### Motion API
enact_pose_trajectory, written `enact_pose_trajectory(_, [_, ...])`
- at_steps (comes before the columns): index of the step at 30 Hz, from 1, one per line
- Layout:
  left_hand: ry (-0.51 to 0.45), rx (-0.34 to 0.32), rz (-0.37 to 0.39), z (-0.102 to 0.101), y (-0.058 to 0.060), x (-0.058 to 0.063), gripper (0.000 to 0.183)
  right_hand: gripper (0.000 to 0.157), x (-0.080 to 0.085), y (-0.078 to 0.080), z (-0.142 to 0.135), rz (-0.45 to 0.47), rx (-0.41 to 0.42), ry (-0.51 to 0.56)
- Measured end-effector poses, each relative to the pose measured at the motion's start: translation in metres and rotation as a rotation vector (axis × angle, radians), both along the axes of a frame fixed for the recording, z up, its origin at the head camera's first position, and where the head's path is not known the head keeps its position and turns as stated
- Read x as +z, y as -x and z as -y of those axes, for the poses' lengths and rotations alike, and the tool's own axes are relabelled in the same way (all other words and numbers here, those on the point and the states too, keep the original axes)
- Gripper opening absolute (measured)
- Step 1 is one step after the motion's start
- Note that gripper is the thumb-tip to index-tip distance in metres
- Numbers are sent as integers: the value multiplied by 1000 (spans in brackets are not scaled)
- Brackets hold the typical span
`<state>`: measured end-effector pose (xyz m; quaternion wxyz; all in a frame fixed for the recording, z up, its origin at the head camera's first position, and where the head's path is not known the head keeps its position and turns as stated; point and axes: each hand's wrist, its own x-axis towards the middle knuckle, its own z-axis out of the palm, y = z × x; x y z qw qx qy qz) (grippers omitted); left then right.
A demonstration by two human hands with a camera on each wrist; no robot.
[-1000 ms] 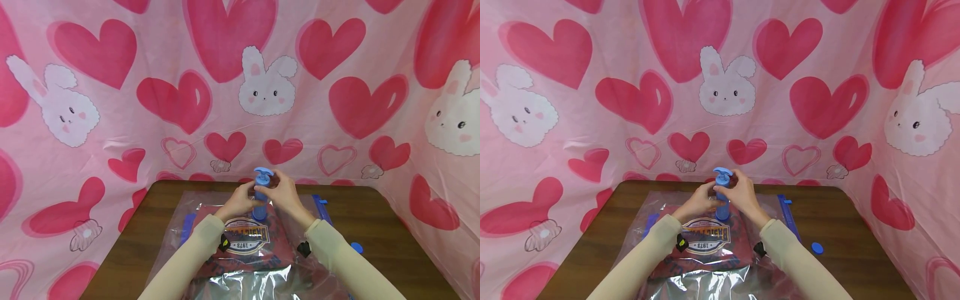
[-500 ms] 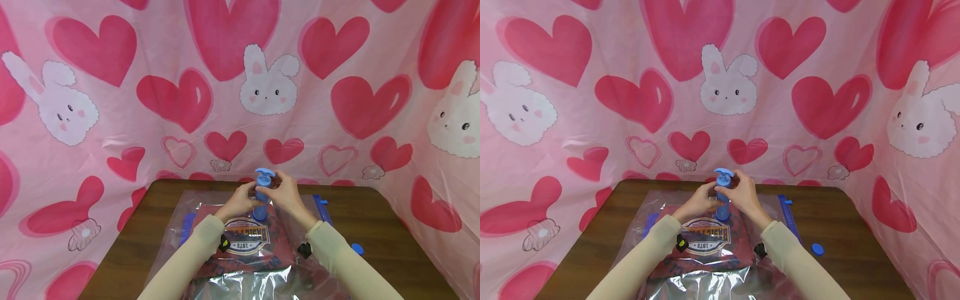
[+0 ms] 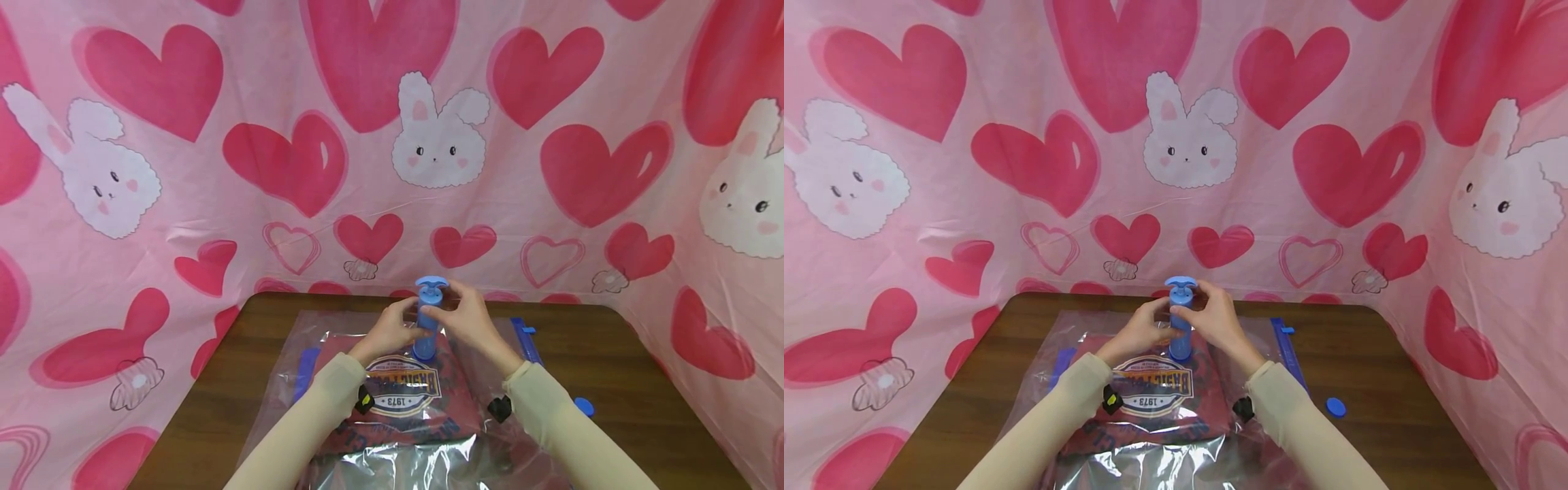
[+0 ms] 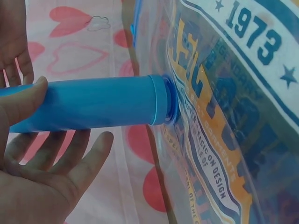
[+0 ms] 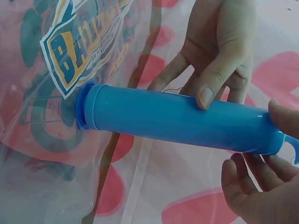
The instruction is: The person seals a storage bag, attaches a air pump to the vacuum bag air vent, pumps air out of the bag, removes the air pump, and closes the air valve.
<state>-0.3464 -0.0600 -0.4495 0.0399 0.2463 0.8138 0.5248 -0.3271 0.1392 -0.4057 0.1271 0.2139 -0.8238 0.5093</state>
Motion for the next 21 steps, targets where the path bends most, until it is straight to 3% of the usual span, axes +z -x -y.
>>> enact_pose_trajectory(5, [-9,6,-16,2,1,-3,64,54,-2,0,-1,7,6,7])
enact_pose_trajectory(13, [-42,24,-49,2,4,-7,63,74,-8,-7,6,54,-61,28])
enact_pose_trajectory(21, [10,52,-42,-1,-2,-4,63,69,-18,-12,20,65,-165,86])
